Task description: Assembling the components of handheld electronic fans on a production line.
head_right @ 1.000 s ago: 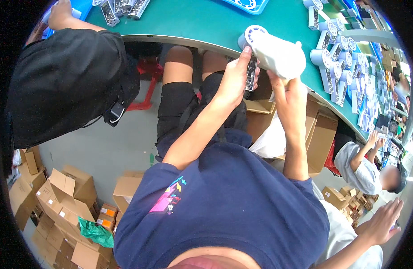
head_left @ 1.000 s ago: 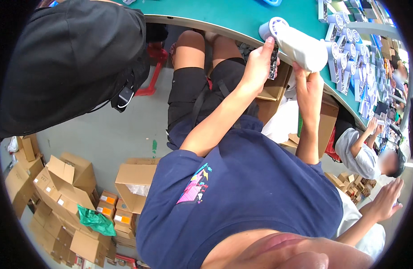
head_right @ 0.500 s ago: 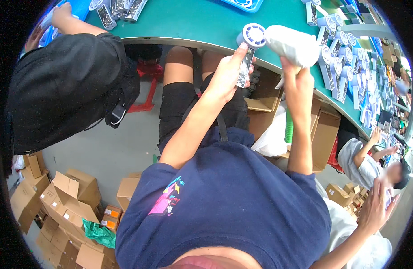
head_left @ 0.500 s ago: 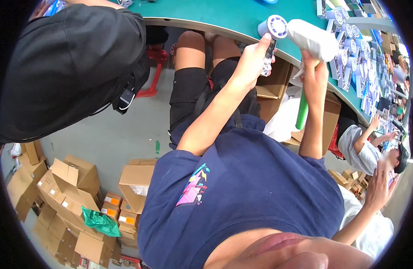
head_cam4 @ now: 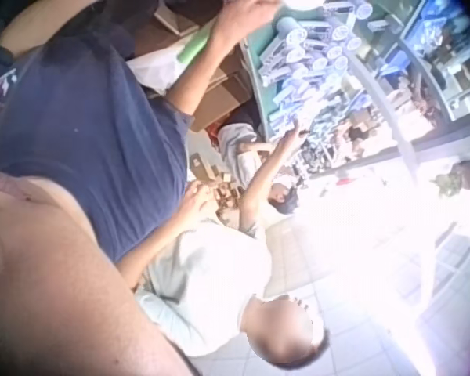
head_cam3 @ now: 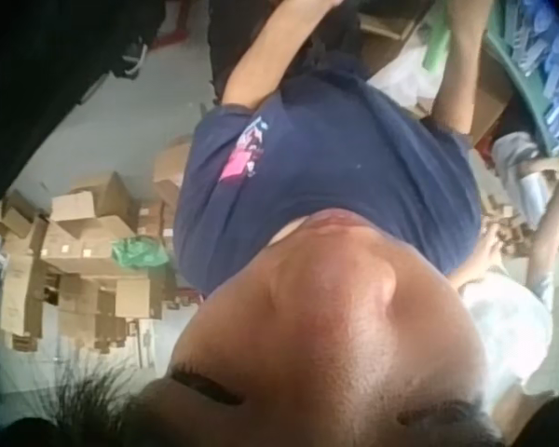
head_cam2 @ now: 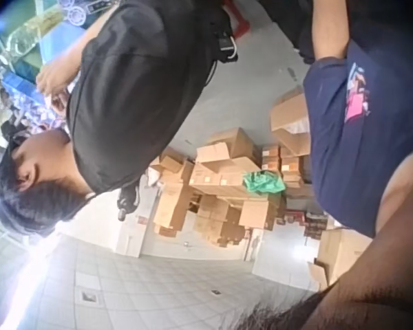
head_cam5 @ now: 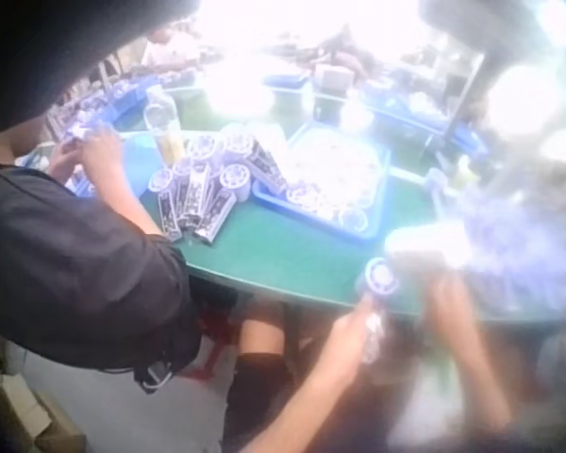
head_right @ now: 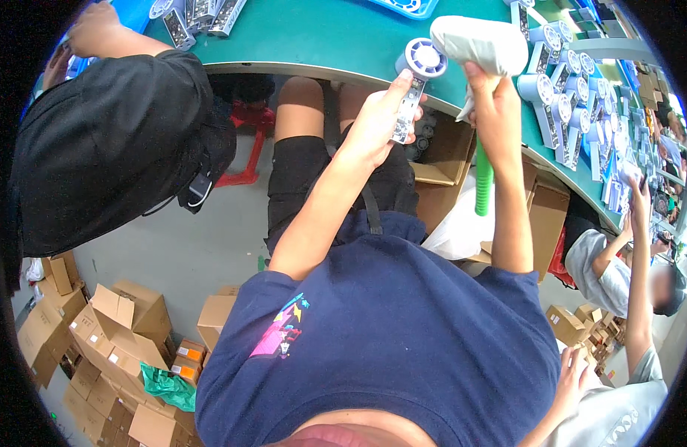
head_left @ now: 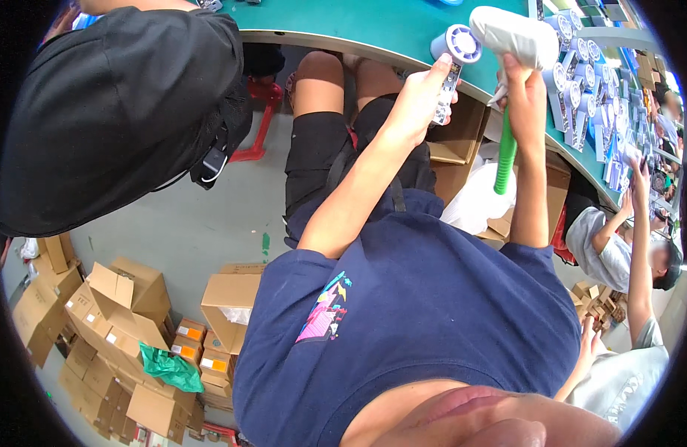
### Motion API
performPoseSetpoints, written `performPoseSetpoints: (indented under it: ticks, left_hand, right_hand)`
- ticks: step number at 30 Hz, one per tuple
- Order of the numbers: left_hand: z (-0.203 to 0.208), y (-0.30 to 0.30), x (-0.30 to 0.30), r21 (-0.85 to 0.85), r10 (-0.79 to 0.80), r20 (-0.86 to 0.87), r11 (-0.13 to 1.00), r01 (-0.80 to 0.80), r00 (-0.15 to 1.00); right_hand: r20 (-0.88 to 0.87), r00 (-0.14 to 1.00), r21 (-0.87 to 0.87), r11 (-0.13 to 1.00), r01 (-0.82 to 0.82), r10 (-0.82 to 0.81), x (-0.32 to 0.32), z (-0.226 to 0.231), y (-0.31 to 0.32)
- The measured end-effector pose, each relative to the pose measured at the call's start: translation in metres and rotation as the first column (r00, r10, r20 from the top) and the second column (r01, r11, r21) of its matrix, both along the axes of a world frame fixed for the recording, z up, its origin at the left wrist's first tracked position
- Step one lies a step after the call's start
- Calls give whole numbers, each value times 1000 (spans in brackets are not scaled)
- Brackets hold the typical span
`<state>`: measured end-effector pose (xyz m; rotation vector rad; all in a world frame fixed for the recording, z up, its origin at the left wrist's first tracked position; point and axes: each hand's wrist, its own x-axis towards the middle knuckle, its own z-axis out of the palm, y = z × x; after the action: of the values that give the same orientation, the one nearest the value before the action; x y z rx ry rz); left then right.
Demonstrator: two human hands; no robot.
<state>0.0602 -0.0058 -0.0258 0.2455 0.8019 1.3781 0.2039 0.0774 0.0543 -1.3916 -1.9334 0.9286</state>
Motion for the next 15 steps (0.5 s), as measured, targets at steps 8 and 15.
performPoseSetpoints:
  ticks: [8,15]
  left_hand:
    - [2,1,-2,18,-13,-19,1000,14,1000]
    - [4,-2,-3,-9,-15,-8,1000,15,1000]
  right_hand:
    - [24,978,-66,976,-207,209,-28,15,30]
    - [-27,984,-45,983,-178,177,-30,37,26]
